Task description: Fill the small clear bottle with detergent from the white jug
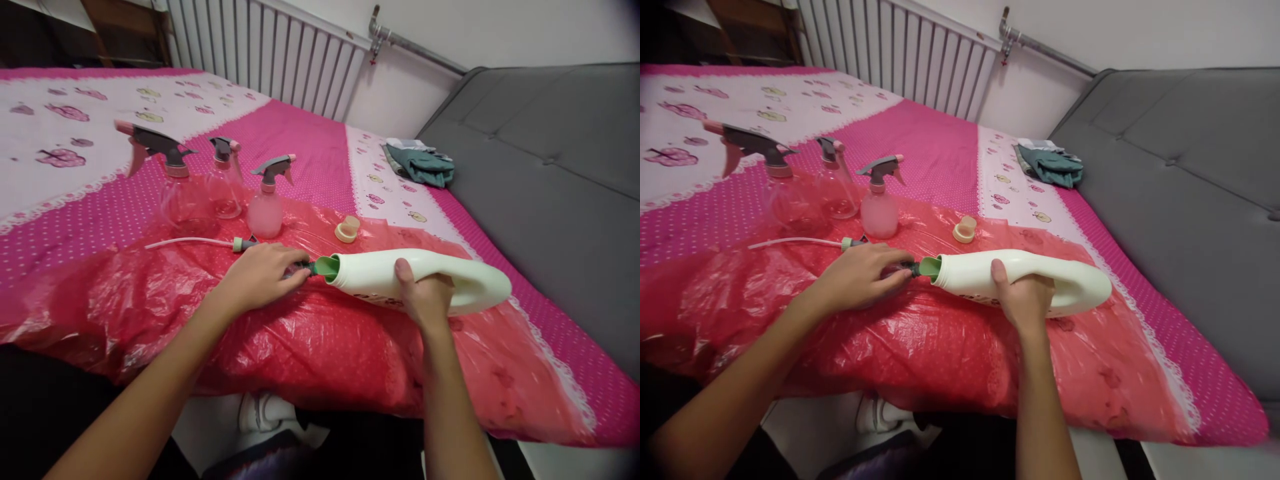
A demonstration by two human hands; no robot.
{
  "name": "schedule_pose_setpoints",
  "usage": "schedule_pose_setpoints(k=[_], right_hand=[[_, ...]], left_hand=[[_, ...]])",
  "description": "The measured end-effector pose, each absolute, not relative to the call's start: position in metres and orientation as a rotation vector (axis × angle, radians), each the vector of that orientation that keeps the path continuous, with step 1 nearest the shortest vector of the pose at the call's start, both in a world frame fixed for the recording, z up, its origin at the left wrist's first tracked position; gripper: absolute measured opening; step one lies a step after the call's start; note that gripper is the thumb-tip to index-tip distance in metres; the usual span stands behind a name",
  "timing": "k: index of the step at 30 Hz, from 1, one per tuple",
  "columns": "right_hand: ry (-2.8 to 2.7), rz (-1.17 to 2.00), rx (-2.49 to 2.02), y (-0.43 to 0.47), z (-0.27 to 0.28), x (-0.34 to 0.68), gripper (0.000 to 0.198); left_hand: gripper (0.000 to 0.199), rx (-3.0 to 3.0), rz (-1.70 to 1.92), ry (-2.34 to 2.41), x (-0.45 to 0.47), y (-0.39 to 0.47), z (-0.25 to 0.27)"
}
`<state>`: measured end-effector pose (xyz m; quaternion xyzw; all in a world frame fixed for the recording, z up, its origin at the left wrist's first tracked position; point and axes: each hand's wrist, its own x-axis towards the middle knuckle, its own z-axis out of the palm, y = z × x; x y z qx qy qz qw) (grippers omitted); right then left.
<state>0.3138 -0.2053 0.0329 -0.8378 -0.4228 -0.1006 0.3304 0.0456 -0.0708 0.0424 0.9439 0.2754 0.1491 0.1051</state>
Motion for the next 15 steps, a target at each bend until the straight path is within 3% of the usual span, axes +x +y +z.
schedule_pose_setpoints(k=[15], right_hand=[[-1.231, 0.022, -2.240, -0.221, 0.049, 0.319, 0.096]], left_hand=[[0.034, 2.768, 0.491, 0.827, 0.048, -0.075, 0.039]])
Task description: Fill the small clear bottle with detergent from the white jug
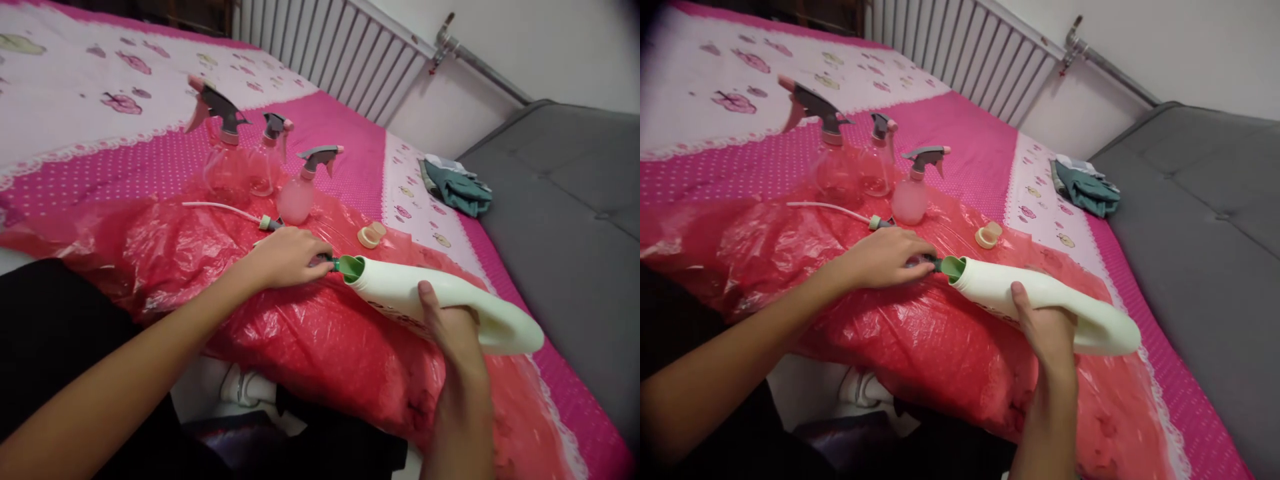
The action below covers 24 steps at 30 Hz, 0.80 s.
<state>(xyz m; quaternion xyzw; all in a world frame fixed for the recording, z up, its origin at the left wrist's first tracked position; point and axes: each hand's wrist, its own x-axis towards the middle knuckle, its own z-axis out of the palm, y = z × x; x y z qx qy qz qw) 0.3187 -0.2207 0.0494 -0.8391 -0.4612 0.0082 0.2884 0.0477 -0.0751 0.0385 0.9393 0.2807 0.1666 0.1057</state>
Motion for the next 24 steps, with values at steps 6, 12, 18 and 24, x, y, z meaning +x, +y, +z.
schedule_pose_setpoints(k=[6, 12, 18, 24], right_hand=[[-1.125, 0.053, -2.313, -0.220, 0.050, 0.319, 0.098], [-0.970, -0.057, -2.331, -0.222, 0.041, 0.318, 0.093], [-1.012, -0.009, -2.331, -0.226, 0.042, 0.322, 0.090], [-1.129, 0.100, -2.239, -0.234, 0.045, 0.325, 0.089]], left_hand=[[0.031, 2.773, 0.529, 0.824, 0.048, -0.076, 0.035], [0.032, 2.773, 0.571, 0.808, 0.048, -0.076, 0.031], [0.030, 2.768, 0.598, 0.808, 0.049, -0.077, 0.029], [0.028, 2.762, 0.620, 0.792, 0.049, -0.076, 0.028]])
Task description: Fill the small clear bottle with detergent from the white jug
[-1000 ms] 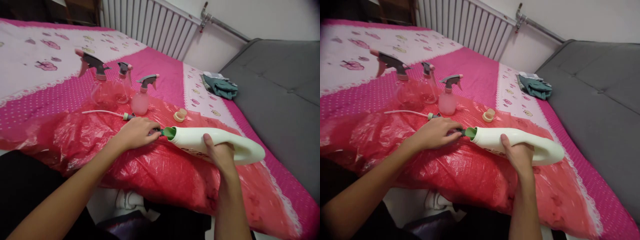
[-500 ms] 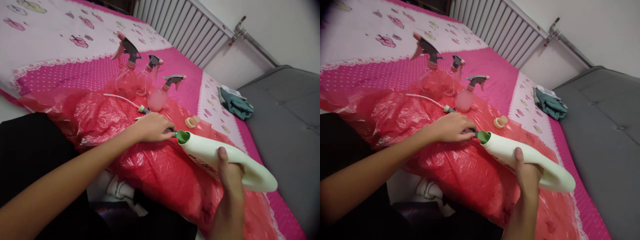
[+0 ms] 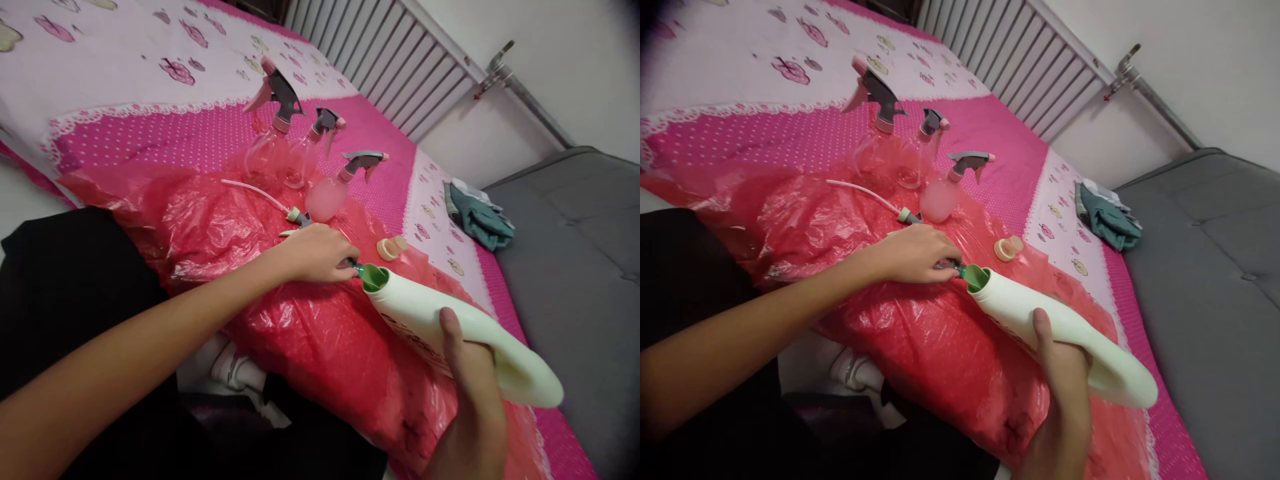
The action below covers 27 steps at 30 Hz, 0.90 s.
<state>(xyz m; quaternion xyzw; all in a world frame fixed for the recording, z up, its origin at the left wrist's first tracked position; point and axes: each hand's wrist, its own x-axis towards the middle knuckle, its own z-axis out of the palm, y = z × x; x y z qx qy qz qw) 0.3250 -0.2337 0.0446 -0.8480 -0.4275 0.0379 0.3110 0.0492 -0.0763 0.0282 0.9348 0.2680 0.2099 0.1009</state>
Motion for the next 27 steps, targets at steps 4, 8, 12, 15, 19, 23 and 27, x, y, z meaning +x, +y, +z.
schedule_pose_setpoints(k=[4, 8, 12, 15, 19, 23, 27], right_hand=[[-1.252, 0.135, -2.147, -0.240, 0.045, 0.319, 0.081], [-1.289, 0.114, -2.104, -0.242, 0.046, 0.313, 0.073], [-1.283, 0.144, -2.104, -0.241, 0.047, 0.314, 0.073], [-1.279, 0.145, -2.098, -0.240, 0.046, 0.316, 0.073], [-1.267, 0.142, -2.106, -0.240, 0.045, 0.316, 0.074], [-1.253, 0.146, -2.116, -0.240, 0.046, 0.316, 0.076], [-1.238, 0.154, -2.127, -0.239, 0.046, 0.316, 0.077]], left_hand=[[0.028, 2.776, 0.618, 0.787, 0.049, -0.077, 0.029], [0.031, 2.791, 0.607, 0.776, 0.049, -0.078, 0.029], [0.043, 2.739, 0.602, 0.761, 0.049, -0.077, 0.031], [0.044, 2.648, 0.588, 0.706, 0.047, -0.075, 0.033], [0.039, 2.544, 0.637, 0.650, 0.044, -0.073, 0.037], [0.034, 2.458, 0.756, 0.608, 0.042, -0.070, 0.036], [0.031, 2.405, 0.840, 0.597, 0.042, -0.066, 0.033]])
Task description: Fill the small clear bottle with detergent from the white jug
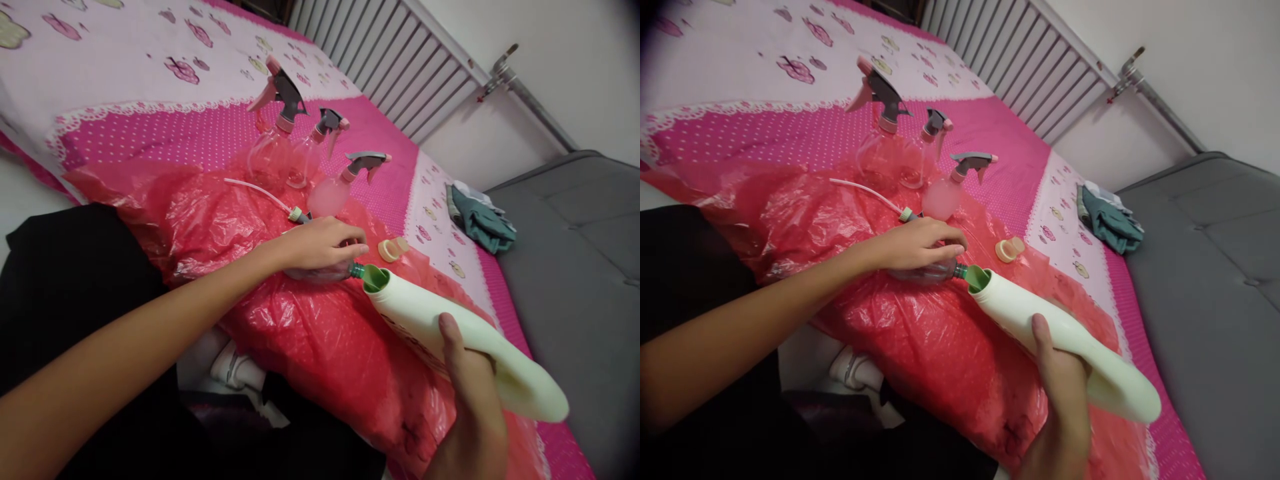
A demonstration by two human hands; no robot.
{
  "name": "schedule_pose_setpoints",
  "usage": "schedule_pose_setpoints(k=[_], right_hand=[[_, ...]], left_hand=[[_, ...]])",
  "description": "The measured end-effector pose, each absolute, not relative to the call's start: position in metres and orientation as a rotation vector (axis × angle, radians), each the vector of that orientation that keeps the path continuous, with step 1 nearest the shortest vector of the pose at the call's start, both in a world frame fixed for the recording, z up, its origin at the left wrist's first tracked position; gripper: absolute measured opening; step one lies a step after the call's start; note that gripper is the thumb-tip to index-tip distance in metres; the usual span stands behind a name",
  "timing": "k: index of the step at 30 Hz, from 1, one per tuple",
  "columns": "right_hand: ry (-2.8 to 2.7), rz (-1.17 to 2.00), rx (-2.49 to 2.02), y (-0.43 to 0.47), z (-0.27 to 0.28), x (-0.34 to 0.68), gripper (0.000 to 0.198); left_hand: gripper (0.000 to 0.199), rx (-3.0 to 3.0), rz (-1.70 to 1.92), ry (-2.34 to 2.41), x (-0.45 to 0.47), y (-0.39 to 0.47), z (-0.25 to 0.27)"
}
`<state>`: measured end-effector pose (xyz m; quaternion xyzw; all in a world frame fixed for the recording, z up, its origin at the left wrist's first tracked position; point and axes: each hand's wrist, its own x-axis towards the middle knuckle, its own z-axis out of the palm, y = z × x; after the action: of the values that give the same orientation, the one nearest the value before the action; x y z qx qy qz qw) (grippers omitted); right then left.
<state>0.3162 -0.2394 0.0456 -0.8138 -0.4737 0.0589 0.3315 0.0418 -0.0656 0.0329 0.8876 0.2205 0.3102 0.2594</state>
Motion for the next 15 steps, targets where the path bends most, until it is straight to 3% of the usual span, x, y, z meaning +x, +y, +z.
schedule_pose_setpoints(k=[15], right_hand=[[-1.271, 0.129, -2.119, -0.2393, 0.0457, 0.3161, 0.074]], left_hand=[[0.019, 2.480, 0.865, 0.700, 0.0459, -0.0615, 0.0253]])
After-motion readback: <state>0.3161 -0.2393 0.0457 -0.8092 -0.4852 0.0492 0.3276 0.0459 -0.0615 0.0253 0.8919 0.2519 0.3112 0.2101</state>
